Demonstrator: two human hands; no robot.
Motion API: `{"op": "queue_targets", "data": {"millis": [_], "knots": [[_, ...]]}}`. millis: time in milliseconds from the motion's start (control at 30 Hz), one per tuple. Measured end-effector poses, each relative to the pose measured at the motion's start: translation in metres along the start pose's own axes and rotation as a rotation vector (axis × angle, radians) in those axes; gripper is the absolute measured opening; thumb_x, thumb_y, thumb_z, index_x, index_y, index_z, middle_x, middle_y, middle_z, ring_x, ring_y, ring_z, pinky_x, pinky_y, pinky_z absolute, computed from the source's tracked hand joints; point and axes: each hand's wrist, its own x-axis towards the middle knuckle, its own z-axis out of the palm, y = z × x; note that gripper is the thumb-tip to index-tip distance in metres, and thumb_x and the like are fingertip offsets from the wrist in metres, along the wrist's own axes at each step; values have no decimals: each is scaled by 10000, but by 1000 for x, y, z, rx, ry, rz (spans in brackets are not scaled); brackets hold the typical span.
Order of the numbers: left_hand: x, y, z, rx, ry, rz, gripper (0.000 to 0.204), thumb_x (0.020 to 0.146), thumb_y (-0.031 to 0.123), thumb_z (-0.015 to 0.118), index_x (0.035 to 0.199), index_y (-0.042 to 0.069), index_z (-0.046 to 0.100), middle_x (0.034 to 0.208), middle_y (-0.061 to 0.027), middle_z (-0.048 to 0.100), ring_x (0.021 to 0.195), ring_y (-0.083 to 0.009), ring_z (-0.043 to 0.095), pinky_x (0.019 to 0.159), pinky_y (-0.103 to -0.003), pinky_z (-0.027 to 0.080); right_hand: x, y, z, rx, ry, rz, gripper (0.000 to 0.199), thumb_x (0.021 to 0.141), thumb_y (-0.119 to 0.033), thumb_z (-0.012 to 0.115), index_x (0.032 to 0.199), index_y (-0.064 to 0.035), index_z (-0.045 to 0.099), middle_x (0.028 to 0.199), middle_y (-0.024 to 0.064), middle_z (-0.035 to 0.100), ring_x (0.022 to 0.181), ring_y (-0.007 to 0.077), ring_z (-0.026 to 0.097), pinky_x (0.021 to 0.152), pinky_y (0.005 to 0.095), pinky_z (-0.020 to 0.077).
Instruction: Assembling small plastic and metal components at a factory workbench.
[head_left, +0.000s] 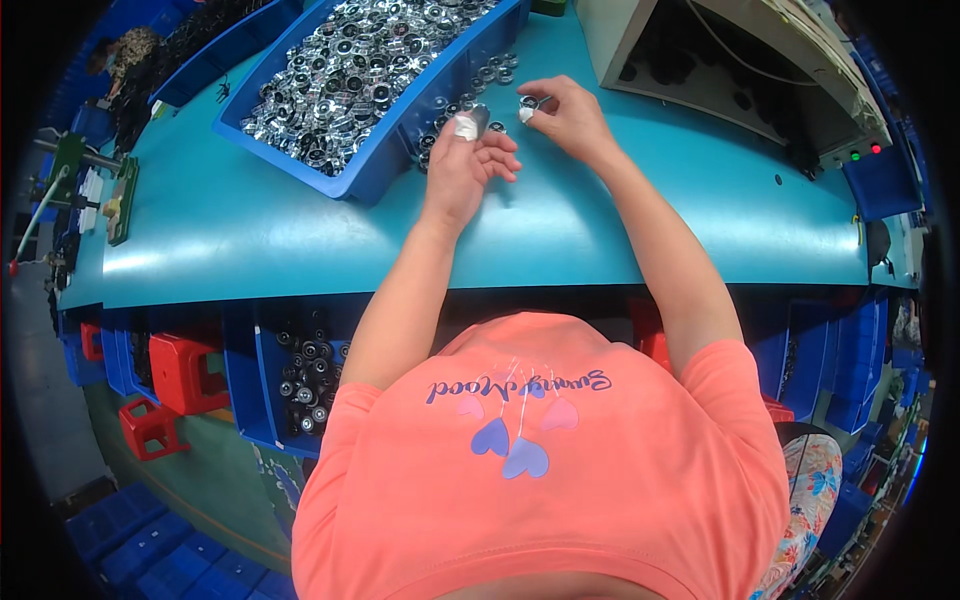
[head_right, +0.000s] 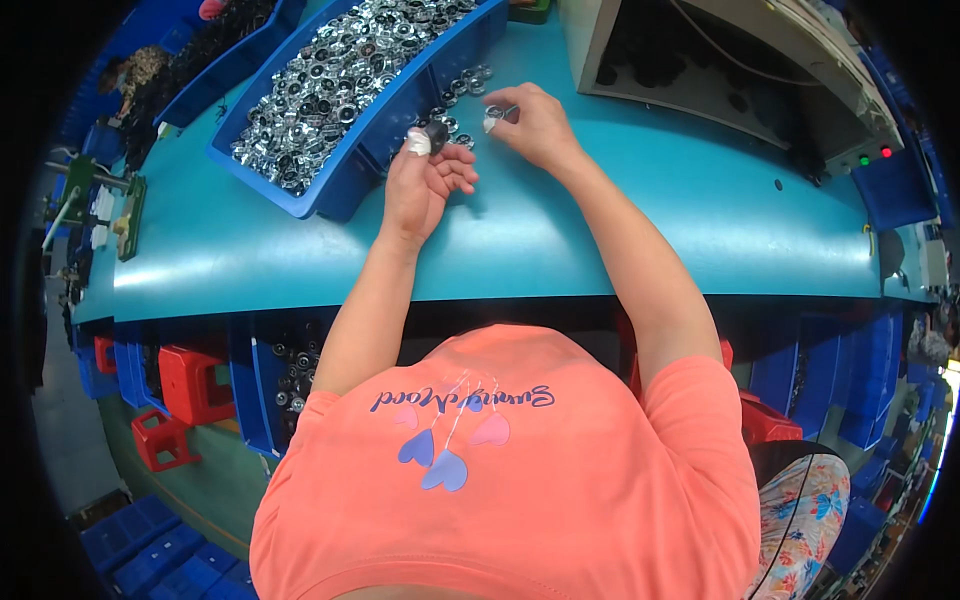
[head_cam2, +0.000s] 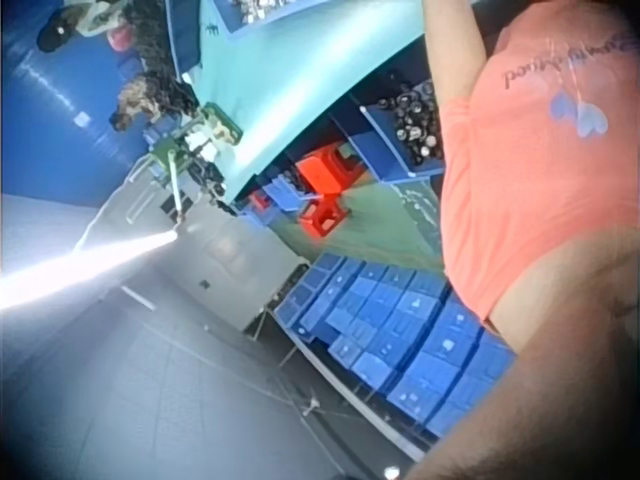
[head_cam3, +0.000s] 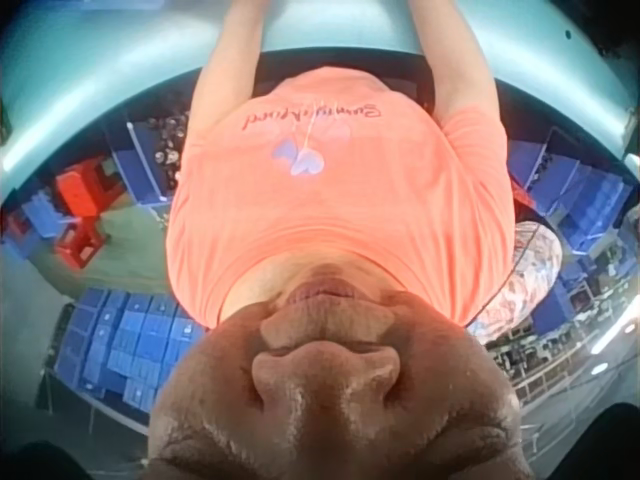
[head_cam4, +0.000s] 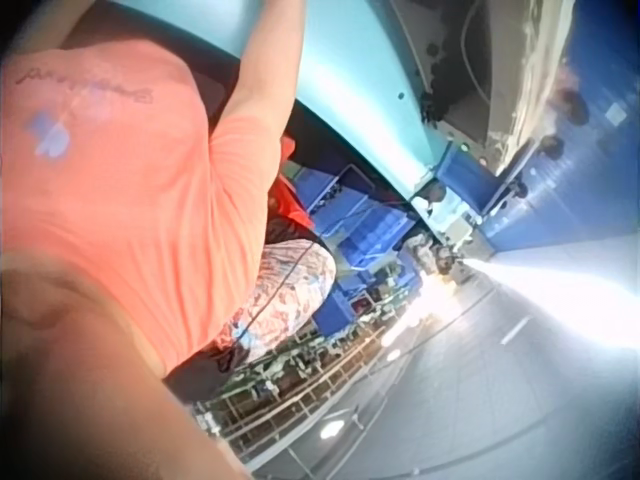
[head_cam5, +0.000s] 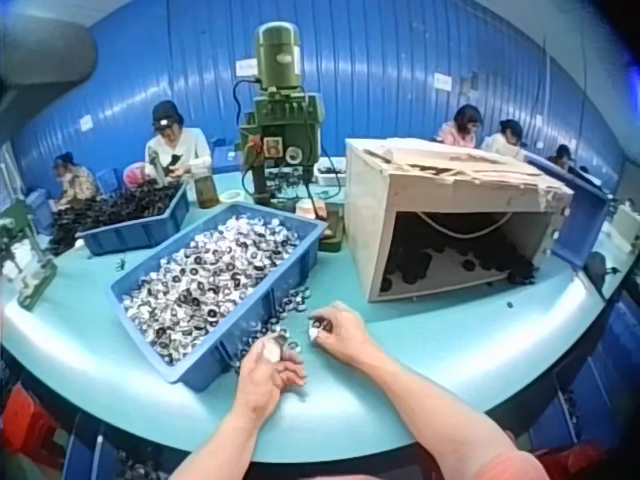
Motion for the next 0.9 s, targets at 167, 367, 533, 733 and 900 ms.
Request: {"op": "queue_targets", "data": {"millis": [167, 367, 533, 733, 900], "knots": [[1, 3, -3, -164, -70, -134, 631, 1085, 542, 222, 1235, 13, 532, 969, -193, 662, 772, -257, 667, 623, -332, 537, -20, -15, -6, 487, -76, 102, 406, 781, -103, 763, 1179, -37, 712, 1013, 52, 720, 854, 122, 665, 790, 295, 552], [3, -5, -14, -319, -169, -166, 543, 1091, 497, 235, 1207, 71, 552, 954, -126, 639, 783, -247, 609, 643, -363, 488, -36, -26, -1, 719, -100, 109, 399, 814, -29, 748, 1210, -24, 698, 951, 14, 690, 879, 95, 652, 823, 261, 543], [4, -14, -12, -327, -88, -134, 438, 1091, 425, 303, 1209, 90, 559, 1033, -96, 638, 884, -248, 597, 715, -395, 486, -39, -23, 12, 579, 37, -128, 341, 804, -82, 775, 1144, -65, 744, 998, 47, 691, 840, 142, 701, 779, 283, 562], [1, -8, 5, -124, -6, -100, 355, 1065, 327, 435, 1232, 60, 599, 1128, -85, 659, 989, -215, 632, 830, -395, 530, -45, -44, 8, 251, 130, -126, 265, 763, -50, 762, 1026, -51, 739, 953, 85, 675, 763, 181, 715, 719, 309, 574], [2, -9, 4, -21, -20, -63, 321, 1056, 284, 471, 1205, 34, 607, 1106, -84, 657, 992, -203, 642, 829, -388, 559, -45, -35, 9, 214, 158, -179, 243, 762, -48, 757, 1004, -48, 736, 939, 83, 678, 763, 201, 719, 713, 330, 575]]}}
